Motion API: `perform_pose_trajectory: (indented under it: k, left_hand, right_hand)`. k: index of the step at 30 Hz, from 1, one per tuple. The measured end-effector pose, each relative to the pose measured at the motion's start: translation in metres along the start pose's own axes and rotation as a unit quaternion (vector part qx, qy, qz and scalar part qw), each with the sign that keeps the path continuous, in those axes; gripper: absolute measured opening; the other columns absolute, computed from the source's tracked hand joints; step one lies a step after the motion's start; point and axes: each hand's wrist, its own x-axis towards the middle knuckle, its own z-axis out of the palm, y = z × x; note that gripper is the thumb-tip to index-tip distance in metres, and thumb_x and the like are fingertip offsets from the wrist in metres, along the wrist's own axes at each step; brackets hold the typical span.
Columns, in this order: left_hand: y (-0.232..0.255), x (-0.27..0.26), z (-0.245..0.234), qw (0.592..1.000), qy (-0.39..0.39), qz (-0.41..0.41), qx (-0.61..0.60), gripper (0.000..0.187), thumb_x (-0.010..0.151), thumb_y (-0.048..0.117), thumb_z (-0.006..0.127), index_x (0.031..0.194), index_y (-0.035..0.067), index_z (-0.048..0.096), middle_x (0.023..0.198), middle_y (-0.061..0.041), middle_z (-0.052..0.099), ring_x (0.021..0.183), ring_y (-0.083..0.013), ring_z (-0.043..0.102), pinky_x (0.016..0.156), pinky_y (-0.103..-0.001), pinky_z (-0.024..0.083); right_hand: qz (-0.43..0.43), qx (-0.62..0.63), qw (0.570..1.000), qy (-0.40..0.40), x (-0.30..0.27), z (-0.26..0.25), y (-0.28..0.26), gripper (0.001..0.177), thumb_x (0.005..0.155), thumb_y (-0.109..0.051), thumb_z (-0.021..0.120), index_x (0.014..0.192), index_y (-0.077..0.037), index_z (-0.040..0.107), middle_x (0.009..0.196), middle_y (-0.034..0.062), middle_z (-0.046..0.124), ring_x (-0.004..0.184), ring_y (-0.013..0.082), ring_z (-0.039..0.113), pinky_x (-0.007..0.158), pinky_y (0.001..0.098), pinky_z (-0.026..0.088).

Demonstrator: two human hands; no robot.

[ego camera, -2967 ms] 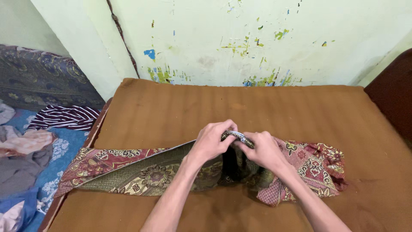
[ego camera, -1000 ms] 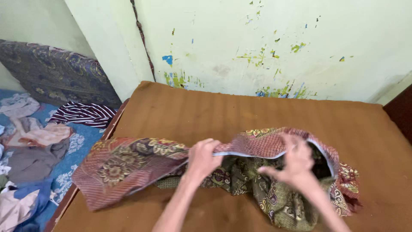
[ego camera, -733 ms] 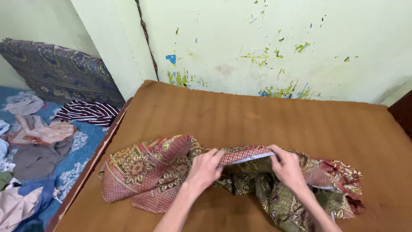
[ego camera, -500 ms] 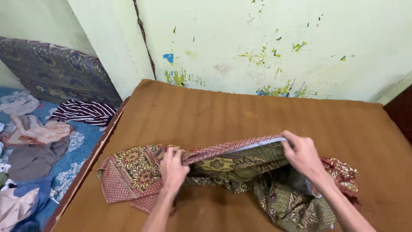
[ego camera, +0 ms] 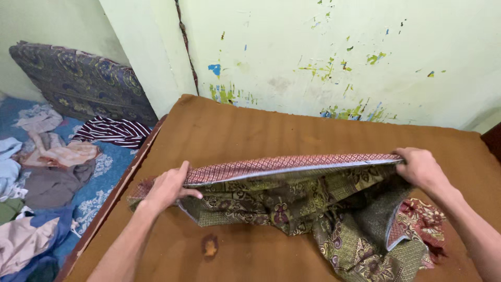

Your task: The person spreads a patterned bedsheet over a mattress by hand, aligning the edges and smoothing it across the surface.

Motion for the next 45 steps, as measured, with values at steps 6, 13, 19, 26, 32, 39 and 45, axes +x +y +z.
perform_pose_trajectory:
  k: [6, 13, 19, 26, 32, 39, 45]
  left_hand:
    - [0.006, 0.005, -0.004, 0.988, 0.092, -0.011, -0.121, 0.047, 0.071, -0.007, 0.063, 0.117, 0.005, 0.065, 0.108, -0.021, 0.070, 0.101, -0.0378, 0.070, 0.092, -0.047, 0.054]
    - [-0.020, 0.019, -0.003, 0.995, 0.032, 0.093, -0.015, 0.058, 0.066, 0.025, 0.071, 0.118, 0.000, 0.065, 0.101, -0.023, 0.072, 0.102, -0.0389, 0.069, 0.088, -0.056, 0.048]
    - [0.004, 0.055, 0.027, 0.949, -0.150, -0.145, 0.236, 0.030, 0.094, 0.025, 0.060, 0.118, 0.016, 0.074, 0.116, -0.014, 0.072, 0.113, -0.0346, 0.070, 0.100, -0.061, 0.051]
    - [-0.008, 0.167, 0.123, 0.723, -0.120, -0.455, -0.505, 0.049, 0.102, 0.025, 0.042, 0.146, 0.002, 0.042, 0.114, -0.026, 0.057, 0.095, -0.0470, 0.070, 0.082, -0.061, 0.065]
    - [0.019, 0.348, 0.090, 0.742, 0.249, -0.174, -0.598, 0.043, 0.105, 0.017, 0.051, 0.147, 0.010, 0.053, 0.127, -0.009, 0.067, 0.115, -0.0264, 0.063, 0.101, -0.044, 0.049]
    - [0.097, 0.454, -0.100, 0.707, 0.295, -0.062, -0.639, 0.075, 0.085, -0.008, 0.040, 0.155, 0.021, 0.036, 0.153, -0.002, 0.048, 0.115, -0.0316, 0.063, 0.099, -0.043, 0.052]
    - [0.088, 0.391, -0.123, 0.824, 0.301, 0.068, -0.476, 0.044, 0.101, 0.016, 0.052, 0.144, 0.010, 0.057, 0.136, -0.010, 0.067, 0.125, -0.0219, 0.060, 0.107, -0.035, 0.042]
  right_hand:
    - [-0.021, 0.239, 0.970, 0.025, 0.010, 0.035, 0.049, 0.055, 0.083, -0.002, 0.045, 0.136, -0.001, 0.060, 0.116, 0.0255, 0.073, 0.111, 0.0375, 0.070, 0.098, 0.0470, 0.052]
    - [-0.141, 0.066, 0.982, -0.110, -0.004, 0.062, 0.075, 0.053, 0.091, -0.021, 0.057, 0.140, -0.005, 0.049, 0.121, 0.0278, 0.068, 0.110, 0.0392, 0.068, 0.095, 0.0495, 0.054]
    - [0.195, 0.259, 0.932, -0.164, -0.022, 0.082, 0.048, 0.043, 0.099, -0.024, 0.044, 0.138, -0.006, 0.051, 0.131, 0.0242, 0.064, 0.116, 0.0381, 0.064, 0.097, 0.0567, 0.052]
    - [0.412, 0.680, 0.598, -0.101, 0.069, 0.141, 0.006, 0.039, 0.108, -0.027, 0.030, 0.135, -0.008, 0.052, 0.142, 0.0200, 0.059, 0.122, 0.0369, 0.060, 0.100, 0.0651, 0.050]
    - [0.168, 0.769, 0.601, 0.137, 0.262, 0.033, 0.040, 0.027, 0.107, -0.009, 0.037, 0.123, -0.003, 0.057, 0.128, 0.0154, 0.064, 0.119, 0.0272, 0.061, 0.107, 0.0458, 0.052]
    - [0.004, 0.777, 0.571, 0.264, 0.344, -0.175, 0.028, 0.029, 0.109, -0.011, 0.035, 0.122, -0.001, 0.059, 0.120, 0.0130, 0.069, 0.104, 0.0189, 0.071, 0.101, 0.0343, 0.057]
    - [-0.047, 0.598, 0.757, 0.259, 0.267, -0.222, 0.027, 0.039, 0.105, 0.001, 0.038, 0.135, 0.002, 0.063, 0.119, 0.0158, 0.068, 0.094, 0.0139, 0.067, 0.091, 0.0277, 0.060]
